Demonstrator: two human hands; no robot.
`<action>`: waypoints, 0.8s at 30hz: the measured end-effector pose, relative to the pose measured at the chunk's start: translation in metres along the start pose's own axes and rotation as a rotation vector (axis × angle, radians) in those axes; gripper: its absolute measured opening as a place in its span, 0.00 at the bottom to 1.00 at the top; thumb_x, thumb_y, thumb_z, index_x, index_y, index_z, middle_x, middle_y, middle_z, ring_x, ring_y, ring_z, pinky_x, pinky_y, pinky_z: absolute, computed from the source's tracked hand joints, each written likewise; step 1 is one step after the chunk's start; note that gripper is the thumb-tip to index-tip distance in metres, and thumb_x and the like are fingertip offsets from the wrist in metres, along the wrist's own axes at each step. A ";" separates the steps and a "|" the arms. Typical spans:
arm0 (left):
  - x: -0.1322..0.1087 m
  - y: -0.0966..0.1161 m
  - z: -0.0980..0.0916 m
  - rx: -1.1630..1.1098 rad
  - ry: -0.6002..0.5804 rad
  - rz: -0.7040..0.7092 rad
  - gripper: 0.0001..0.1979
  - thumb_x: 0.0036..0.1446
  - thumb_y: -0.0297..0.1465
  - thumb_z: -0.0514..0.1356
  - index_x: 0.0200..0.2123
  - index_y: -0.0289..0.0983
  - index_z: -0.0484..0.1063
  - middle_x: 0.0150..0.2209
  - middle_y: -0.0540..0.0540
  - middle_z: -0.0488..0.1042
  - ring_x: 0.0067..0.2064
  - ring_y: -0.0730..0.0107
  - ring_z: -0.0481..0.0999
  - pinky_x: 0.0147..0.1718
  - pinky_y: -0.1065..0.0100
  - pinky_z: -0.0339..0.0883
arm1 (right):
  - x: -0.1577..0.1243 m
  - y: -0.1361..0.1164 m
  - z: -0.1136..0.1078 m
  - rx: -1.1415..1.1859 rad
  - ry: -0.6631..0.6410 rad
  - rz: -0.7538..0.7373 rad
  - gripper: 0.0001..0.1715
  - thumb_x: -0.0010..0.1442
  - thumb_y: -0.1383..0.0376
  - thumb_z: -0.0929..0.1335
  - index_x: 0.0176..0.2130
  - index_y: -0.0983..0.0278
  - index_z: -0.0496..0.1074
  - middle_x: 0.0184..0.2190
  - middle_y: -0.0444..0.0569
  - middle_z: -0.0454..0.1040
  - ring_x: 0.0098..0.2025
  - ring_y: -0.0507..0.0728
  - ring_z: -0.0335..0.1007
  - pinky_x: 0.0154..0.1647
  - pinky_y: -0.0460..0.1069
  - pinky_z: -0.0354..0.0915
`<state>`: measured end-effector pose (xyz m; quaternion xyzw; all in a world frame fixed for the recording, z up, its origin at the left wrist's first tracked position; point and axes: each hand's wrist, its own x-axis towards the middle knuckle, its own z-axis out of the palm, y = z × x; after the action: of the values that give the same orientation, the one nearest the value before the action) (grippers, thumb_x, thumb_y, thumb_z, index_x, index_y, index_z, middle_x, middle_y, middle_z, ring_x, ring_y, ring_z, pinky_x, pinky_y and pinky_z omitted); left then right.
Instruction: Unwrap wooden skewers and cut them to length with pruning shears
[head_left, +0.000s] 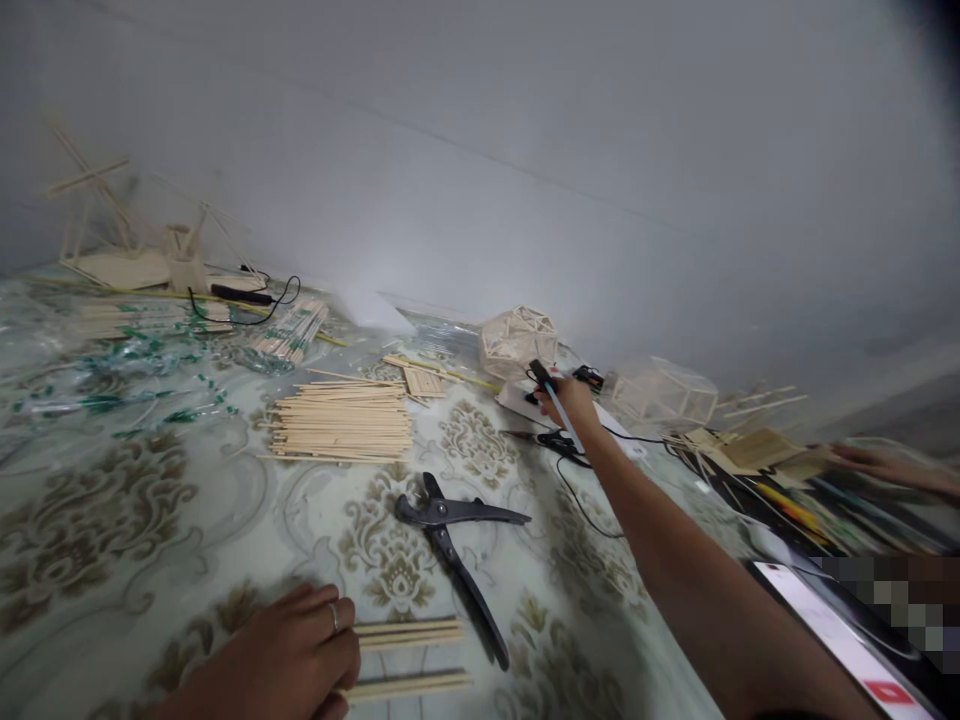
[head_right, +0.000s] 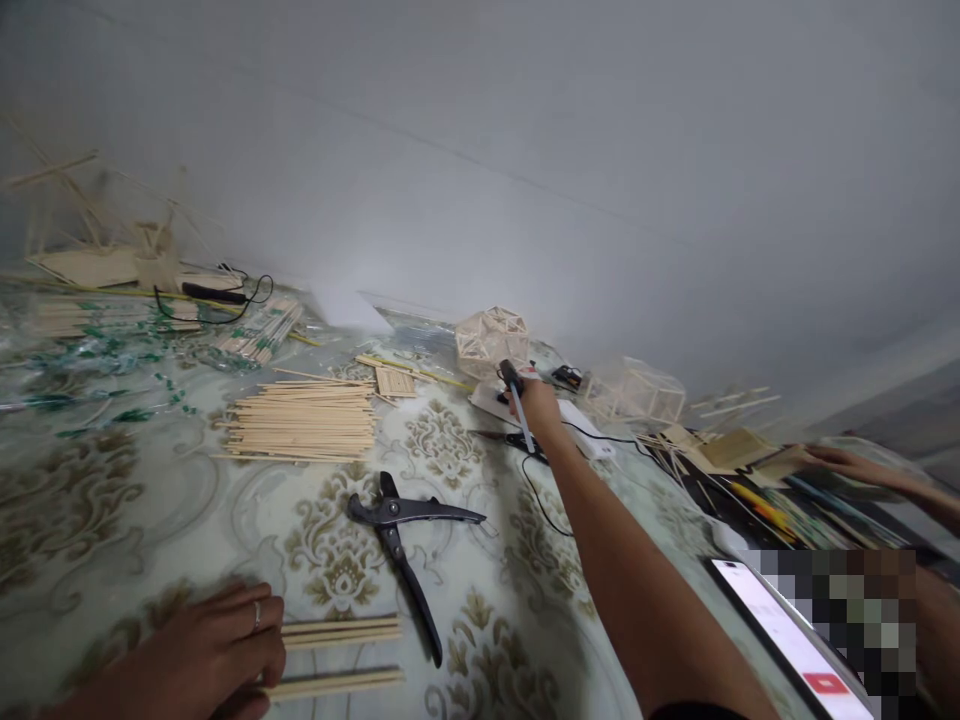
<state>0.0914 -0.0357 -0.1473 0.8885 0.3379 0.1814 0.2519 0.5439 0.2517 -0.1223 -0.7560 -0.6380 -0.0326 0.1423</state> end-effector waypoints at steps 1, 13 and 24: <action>0.000 -0.001 0.001 -0.007 -0.006 0.000 0.07 0.57 0.23 0.60 0.35 0.42 0.73 0.38 0.48 0.79 0.43 0.61 0.77 0.49 0.63 0.68 | -0.001 0.000 0.001 0.009 0.005 0.004 0.11 0.61 0.67 0.69 0.40 0.70 0.82 0.25 0.56 0.81 0.32 0.61 0.80 0.37 0.49 0.68; 0.000 0.002 0.000 -0.003 -0.010 -0.021 0.07 0.58 0.23 0.60 0.34 0.42 0.74 0.38 0.48 0.79 0.43 0.61 0.77 0.51 0.63 0.69 | -0.030 0.001 -0.025 0.285 0.202 0.138 0.17 0.62 0.57 0.67 0.34 0.68 0.78 0.20 0.55 0.75 0.33 0.65 0.78 0.36 0.52 0.68; -0.005 0.012 -0.001 0.095 -0.042 -0.101 0.09 0.57 0.22 0.59 0.37 0.41 0.75 0.44 0.47 0.80 0.46 0.59 0.77 0.48 0.60 0.69 | -0.126 -0.001 -0.131 1.012 -0.134 -0.044 0.38 0.53 0.28 0.65 0.29 0.60 0.66 0.24 0.45 0.63 0.22 0.52 0.56 0.17 0.46 0.60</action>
<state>0.0936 -0.0462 -0.1403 0.8848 0.3853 0.1337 0.2253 0.5368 0.0976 -0.0255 -0.5793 -0.5972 0.3261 0.4488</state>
